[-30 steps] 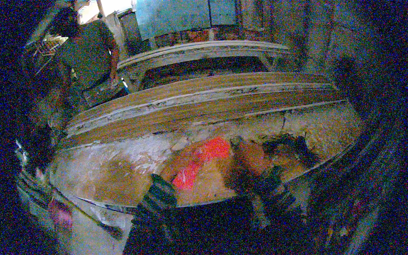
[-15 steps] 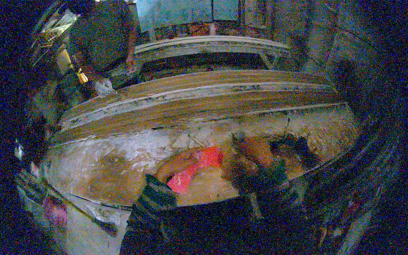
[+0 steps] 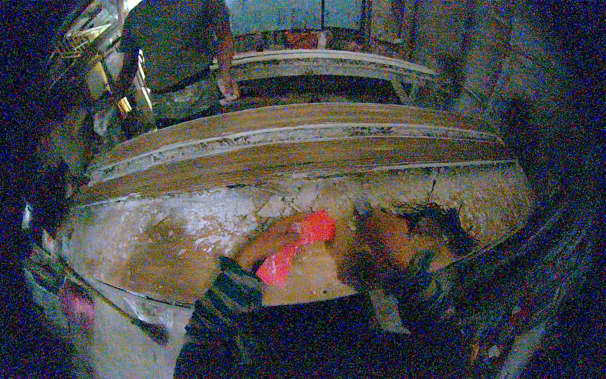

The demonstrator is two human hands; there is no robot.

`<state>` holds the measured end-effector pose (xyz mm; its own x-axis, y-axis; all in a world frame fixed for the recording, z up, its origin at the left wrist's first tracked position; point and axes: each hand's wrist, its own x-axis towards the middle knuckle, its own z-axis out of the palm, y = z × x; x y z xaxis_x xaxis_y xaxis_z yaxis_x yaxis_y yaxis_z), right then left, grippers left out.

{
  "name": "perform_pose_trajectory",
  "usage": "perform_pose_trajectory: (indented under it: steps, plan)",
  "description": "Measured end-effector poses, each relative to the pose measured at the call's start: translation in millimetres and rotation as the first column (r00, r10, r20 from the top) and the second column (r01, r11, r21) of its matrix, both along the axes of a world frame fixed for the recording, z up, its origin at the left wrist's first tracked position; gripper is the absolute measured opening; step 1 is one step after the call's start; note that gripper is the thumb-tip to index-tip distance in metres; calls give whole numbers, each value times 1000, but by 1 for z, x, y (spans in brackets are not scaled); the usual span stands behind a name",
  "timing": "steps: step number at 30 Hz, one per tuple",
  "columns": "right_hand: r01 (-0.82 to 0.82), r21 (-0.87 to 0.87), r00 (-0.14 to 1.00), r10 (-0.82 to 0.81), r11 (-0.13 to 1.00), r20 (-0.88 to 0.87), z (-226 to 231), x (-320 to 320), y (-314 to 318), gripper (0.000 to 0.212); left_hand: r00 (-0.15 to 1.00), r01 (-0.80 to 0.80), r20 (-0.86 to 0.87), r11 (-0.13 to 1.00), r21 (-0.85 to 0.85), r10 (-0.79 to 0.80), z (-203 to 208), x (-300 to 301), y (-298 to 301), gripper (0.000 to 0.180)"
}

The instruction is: The person applies a white filler paste to the interior surface of a wooden boat hull using a pink plastic spreader and a metal scraper. They repeatedly scoop filler from a bag and spread it across the hull's curved surface while another person works on a separate hull in the background.

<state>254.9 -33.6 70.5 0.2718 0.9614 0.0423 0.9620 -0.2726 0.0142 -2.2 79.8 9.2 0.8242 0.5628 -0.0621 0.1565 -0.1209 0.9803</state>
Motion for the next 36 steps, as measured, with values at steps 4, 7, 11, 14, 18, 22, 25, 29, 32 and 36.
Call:
perform_pose_trajectory:
  steps: [4,7,11,14,18,22,25,29,32,36]
  plan:
    - [-45,61,999,45,997,16,3,-3,8,23,994,-67,93,981,184,51,-3,11,-2,58]
    - [-64,-13,998,64,998,26,4,2,6,22,1000,-7,10,993,115,6,-4,9,1,58]
    - [-47,82,999,46,995,24,-6,5,-7,26,1000,-15,-12,1000,23,15,-10,6,5,58]
    - [-140,147,988,128,979,84,-14,5,12,30,999,-37,19,956,291,33,-22,12,6,58]
    - [-82,102,996,78,991,36,-11,8,29,31,970,-136,241,839,527,6,-29,16,7,59]
    - [-60,11,997,59,998,51,-12,5,17,30,1000,-5,-18,998,-68,4,-21,8,8,60]
    - [13,80,998,-18,997,62,-21,2,17,31,998,-55,-18,965,256,62,-13,11,5,61]
    - [129,134,992,-125,983,-35,-29,9,39,33,999,21,32,1000,-15,-21,-5,10,6,61]
    - [52,199,997,-64,979,51,-26,8,29,34,1000,19,11,999,26,-19,-4,9,4,61]
    - [-87,246,995,74,965,63,-5,-10,0,38,1000,-10,29,1000,11,10,-8,12,3,62]
